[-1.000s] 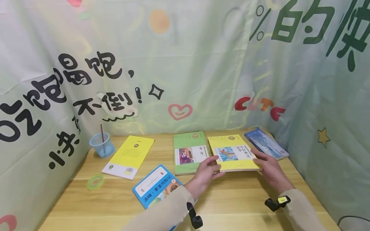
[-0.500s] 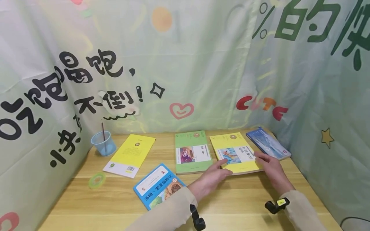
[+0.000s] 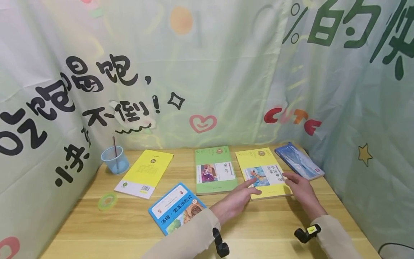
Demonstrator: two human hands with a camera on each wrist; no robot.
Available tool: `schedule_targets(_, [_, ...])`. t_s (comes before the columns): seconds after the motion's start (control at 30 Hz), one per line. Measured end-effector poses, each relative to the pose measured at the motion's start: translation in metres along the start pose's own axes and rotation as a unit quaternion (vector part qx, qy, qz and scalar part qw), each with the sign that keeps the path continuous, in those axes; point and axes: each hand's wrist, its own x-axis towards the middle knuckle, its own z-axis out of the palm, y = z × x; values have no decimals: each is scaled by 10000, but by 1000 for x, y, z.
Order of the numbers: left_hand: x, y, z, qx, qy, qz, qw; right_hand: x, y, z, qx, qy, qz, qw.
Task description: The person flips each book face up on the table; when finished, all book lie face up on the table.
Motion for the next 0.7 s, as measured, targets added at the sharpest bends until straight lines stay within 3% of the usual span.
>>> schedule_targets(0.17, [-12,11,-15,421,-270,172,9986,-4,-12,12,-468,534,-542,9960])
schedule_targets(0.27, [-18,22,-32,643,-606,477,9949,-4,-26,19,-233,629,-700,9953])
schedule_targets(0.37, [-22,31,-56,754,-745,702,9919,-2,-42,27,26,526,-748,9958])
schedule_targets(0.6, [-23,43,-121,979,-356,963,9899,10,-74,57,137,345,-912,9951])
schedule_targets(0.7, [-24,45,-151,1171,-101,1098,9870,17,-86,73,569,131,-890,9943])
